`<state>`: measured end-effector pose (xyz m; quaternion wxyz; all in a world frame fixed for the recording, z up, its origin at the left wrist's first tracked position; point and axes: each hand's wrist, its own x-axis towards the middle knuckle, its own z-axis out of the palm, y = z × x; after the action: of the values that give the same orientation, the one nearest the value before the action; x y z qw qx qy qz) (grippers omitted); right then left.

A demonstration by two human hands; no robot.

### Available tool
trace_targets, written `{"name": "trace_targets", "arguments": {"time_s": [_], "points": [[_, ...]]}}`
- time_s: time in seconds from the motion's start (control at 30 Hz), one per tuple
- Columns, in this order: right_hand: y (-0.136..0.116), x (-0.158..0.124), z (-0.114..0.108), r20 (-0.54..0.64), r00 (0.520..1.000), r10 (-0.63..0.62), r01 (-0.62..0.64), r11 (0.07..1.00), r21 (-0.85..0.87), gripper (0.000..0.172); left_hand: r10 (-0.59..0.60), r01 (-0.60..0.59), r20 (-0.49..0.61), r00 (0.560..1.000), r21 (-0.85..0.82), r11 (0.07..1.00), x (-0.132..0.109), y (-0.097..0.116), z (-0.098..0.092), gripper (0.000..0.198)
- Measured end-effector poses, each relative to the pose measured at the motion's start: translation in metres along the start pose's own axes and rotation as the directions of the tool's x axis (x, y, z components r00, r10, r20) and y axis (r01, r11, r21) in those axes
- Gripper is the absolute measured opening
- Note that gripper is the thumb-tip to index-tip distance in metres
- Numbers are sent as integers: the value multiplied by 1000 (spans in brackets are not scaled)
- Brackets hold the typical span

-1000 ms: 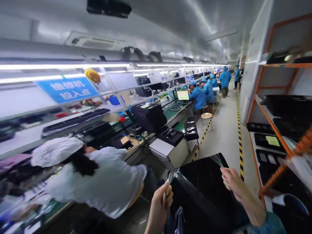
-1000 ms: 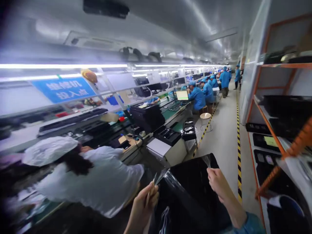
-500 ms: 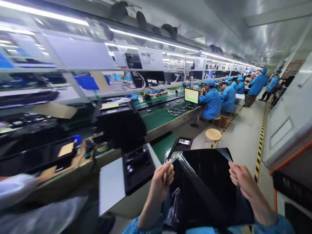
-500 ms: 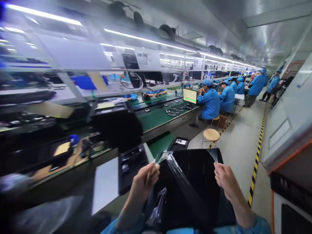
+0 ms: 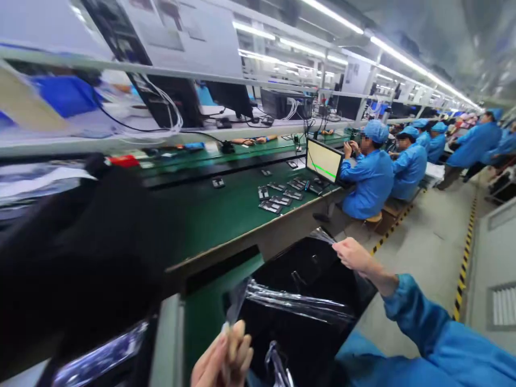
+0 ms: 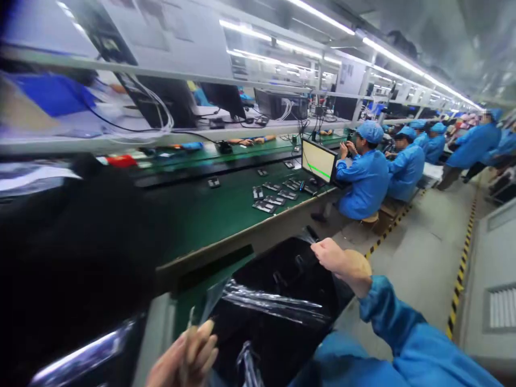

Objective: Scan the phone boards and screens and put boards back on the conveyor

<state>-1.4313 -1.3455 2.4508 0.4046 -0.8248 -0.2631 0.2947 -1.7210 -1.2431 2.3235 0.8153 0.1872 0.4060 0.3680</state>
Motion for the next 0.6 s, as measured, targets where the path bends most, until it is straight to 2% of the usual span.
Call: {"name": "trace_targets", "arguments": {"time_s": [0.1,0.2,0.27,0.37,0.47,0.6], "points": [[-44,114,8,145,989,0,10,998,-68,44,64,-63,0,998,-136,989,56,31,55,42],[-100,225,44,322,945,-53,103,985,-140,41,175,-173,-21,984,-285,943,111,67,98,55],[-141,297,79,448,889,-98,199,963,-184,40,254,-276,-107,961,-320,906,150,90,116,55],[-197,400,138,606,784,-137,339,912,-232,41,356,-435,-273,894,-333,837,213,115,137,53],[-237,497,204,708,695,-128,422,869,-257,43,372,-513,-411,832,-319,797,292,133,156,50],[-283,605,295,800,594,-82,463,848,-257,32,374,-614,-630,681,-213,760,412,159,171,44]]}}
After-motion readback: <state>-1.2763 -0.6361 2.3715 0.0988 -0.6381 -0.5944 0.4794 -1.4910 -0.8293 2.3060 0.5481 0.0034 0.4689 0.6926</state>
